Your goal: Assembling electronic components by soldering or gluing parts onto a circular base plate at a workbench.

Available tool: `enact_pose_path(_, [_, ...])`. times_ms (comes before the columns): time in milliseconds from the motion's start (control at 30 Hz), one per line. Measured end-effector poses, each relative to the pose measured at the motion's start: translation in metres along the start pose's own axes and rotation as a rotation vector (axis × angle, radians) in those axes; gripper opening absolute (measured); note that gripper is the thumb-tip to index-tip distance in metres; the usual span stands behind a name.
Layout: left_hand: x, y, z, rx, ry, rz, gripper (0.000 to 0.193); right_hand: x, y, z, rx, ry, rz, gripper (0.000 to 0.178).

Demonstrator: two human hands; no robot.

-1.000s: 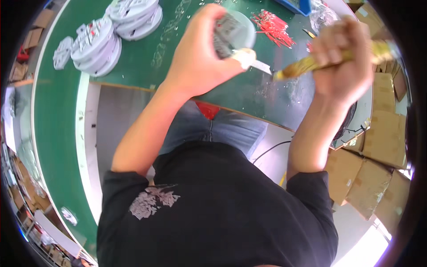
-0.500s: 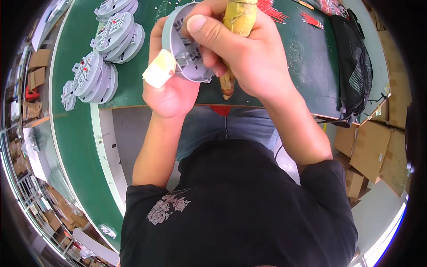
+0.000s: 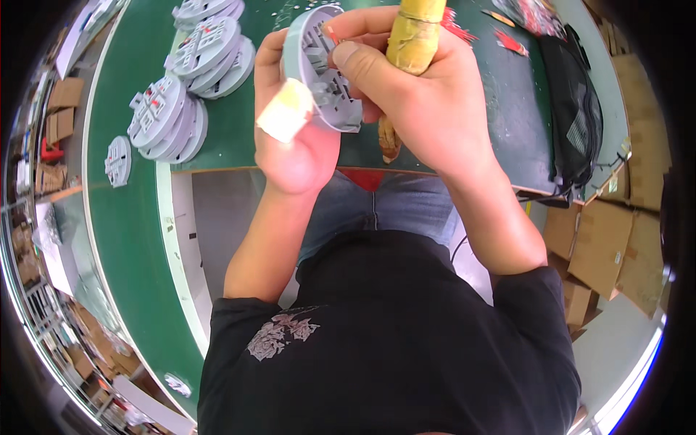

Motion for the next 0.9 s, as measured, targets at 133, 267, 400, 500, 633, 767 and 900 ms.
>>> enact_pose_path(133, [-0.007, 0.019, -0.010, 0.183, 0.019, 0.081, 0.069, -0.001, 0.001, 0.015, -0.047, 0.055, -0.055, 0.015])
enact_pose_path(267, [-0.014, 0.028, -0.017, 0.205, 0.079, 0.114, 0.072, -0.006, -0.002, 0.022, -0.203, -0.009, -0.074, 0.012])
enact_pose_path(400, [-0.014, 0.032, -0.008, 0.103, 0.082, 0.158, 0.072, -0.012, -0.012, 0.021, -0.289, -0.071, -0.210, 0.012])
enact_pose_path(500, [-0.017, 0.030, 0.000, 0.131, 0.076, 0.150, 0.072, -0.018, -0.015, 0.014, -0.326, -0.068, -0.226, 0.013])
enact_pose_path(633, [-0.020, 0.029, 0.013, 0.134, 0.062, 0.121, 0.073, -0.026, -0.023, 0.006, -0.352, -0.050, -0.298, 0.013])
enact_pose_path(767, [-0.027, 0.026, 0.018, 0.134, 0.055, 0.099, 0.075, -0.031, -0.029, 0.001, -0.410, -0.070, -0.284, 0.013])
enact_pose_path(900, [-0.022, 0.026, 0.021, 0.059, 0.009, 0.109, 0.073, -0.025, -0.027, -0.004, -0.391, -0.116, -0.199, 0.011])
Point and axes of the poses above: each hand's wrist, its own x-axis towards the middle knuckle, its own z-axis out of the palm, y = z × x, the point moved 9 cm from there along x, towards the middle knuckle, and after that the axes turned 4 degrees about z, right-handed, at the moved point
